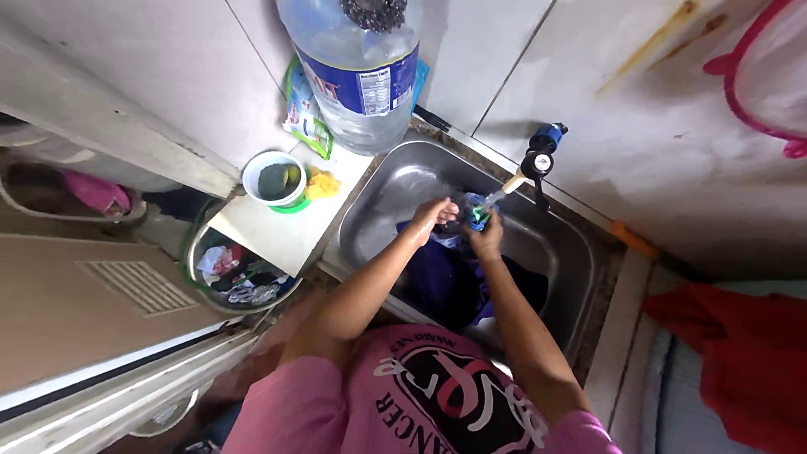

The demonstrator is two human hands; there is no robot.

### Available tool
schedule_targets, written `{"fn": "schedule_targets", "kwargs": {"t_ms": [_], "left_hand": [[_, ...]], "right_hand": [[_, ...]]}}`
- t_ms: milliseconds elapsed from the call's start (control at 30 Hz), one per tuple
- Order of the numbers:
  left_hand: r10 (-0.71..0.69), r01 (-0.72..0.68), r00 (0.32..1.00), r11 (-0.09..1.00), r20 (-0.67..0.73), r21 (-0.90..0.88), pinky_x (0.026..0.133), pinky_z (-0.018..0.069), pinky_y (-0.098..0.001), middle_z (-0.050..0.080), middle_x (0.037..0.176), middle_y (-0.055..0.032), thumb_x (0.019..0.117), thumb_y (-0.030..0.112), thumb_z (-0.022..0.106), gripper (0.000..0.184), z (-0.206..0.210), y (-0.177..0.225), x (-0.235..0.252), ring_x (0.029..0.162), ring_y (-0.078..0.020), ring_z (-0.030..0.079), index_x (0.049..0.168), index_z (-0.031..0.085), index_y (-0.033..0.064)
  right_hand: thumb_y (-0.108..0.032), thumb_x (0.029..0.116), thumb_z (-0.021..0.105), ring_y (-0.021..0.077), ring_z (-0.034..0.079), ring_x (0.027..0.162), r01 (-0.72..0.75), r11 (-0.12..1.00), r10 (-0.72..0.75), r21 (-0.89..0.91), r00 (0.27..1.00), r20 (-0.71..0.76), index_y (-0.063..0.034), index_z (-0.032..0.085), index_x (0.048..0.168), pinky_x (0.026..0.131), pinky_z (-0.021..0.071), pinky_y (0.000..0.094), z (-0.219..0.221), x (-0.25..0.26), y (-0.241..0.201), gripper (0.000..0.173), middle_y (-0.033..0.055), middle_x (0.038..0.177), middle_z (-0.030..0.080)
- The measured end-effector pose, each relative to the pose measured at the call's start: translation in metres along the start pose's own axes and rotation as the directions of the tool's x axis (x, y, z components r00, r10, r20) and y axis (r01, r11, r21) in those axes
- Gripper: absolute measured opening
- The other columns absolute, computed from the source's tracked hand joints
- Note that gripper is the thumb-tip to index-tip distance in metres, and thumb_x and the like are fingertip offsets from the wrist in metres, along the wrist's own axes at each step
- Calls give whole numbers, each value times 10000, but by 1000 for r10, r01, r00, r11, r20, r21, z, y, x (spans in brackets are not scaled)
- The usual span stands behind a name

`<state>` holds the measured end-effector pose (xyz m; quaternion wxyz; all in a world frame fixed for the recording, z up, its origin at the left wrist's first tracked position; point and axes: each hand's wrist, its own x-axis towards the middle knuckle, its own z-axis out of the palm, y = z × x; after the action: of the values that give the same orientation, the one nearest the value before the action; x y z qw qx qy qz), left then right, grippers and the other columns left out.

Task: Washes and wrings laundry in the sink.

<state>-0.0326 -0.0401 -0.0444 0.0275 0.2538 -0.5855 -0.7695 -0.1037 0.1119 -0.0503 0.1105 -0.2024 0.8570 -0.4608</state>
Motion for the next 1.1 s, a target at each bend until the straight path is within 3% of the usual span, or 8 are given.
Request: {"fn": "schedule_targets", "kwargs": {"t_ms": [167,267,400,533,667,800,900,1100], "left_hand": [[-395,392,918,887,38,-243,1052,430,-582,477,1518,-129,1064,567,374,608,-24,-3,6,1354,-319,486,1544,414,197],[-365,389,920,812,142,-435,680,578,-349,678,938,-16,1035,648,333,556,-3,15,-1,820,-126,666,1169,601,179],[-106,120,990,980,93,-159,806,476,-124,635,992,-46,1124,111,256,376,5,55,-54,852,15,573,1262,567,-49],[-262,206,955,921,-135,-330,656,526,-280,624,838,-25,1103,284,402,294,25,9,-39,717,-91,591,1085,615,82],[-314,300,934,948,-168,-104,918,513,-543,638,1197,-226,1093,380,386,481,43,21,-27,1087,-326,618,1238,626,-12],[-42,130,971,919,-236,373,987,499,-549,586,1306,-254,1057,369,525,494,22,31,-5,1187,-366,597,1400,500,14],[111,93,975,583,-192,807,1108,318,-685,241,1654,-252,1028,492,531,672,7,-1,24,1493,-482,274,1605,351,199],[186,-95,982,281,43,955,1175,104,-724,143,1713,-163,991,192,600,678,10,-62,68,1566,-454,76,1610,350,307]], "right_hand": [[-83,748,748,462,477,1400,517,839,-533,-168,843,-69,55,659,1012,1144,235,750,-24,-15,-58,311,252,1401,600],[-182,798,745,385,585,1296,651,745,-667,-149,729,-151,-23,652,959,1144,306,687,-17,-33,-85,245,208,1267,676],[-340,852,685,331,670,1037,725,642,-766,-251,624,-156,-104,663,887,935,500,491,32,-54,-70,239,140,1057,730],[-178,862,728,405,701,978,255,959,-276,-127,941,-195,129,630,1130,871,572,550,19,-23,-41,418,293,1042,691],[-141,936,673,455,630,1169,-250,968,244,-22,957,-156,40,488,1437,991,489,656,-13,25,-6,564,306,1256,640],[-136,946,683,370,647,1130,-140,990,128,-17,941,-314,76,552,1324,993,506,556,-35,9,-33,453,271,1224,645],[-120,834,751,465,619,1145,-12,947,-60,-321,975,-215,93,625,1209,949,503,631,-22,0,-33,450,318,1264,603],[-367,865,766,499,475,1360,-319,734,398,-600,918,-1,2,545,1431,1084,389,666,43,42,19,711,321,1472,485]]}}
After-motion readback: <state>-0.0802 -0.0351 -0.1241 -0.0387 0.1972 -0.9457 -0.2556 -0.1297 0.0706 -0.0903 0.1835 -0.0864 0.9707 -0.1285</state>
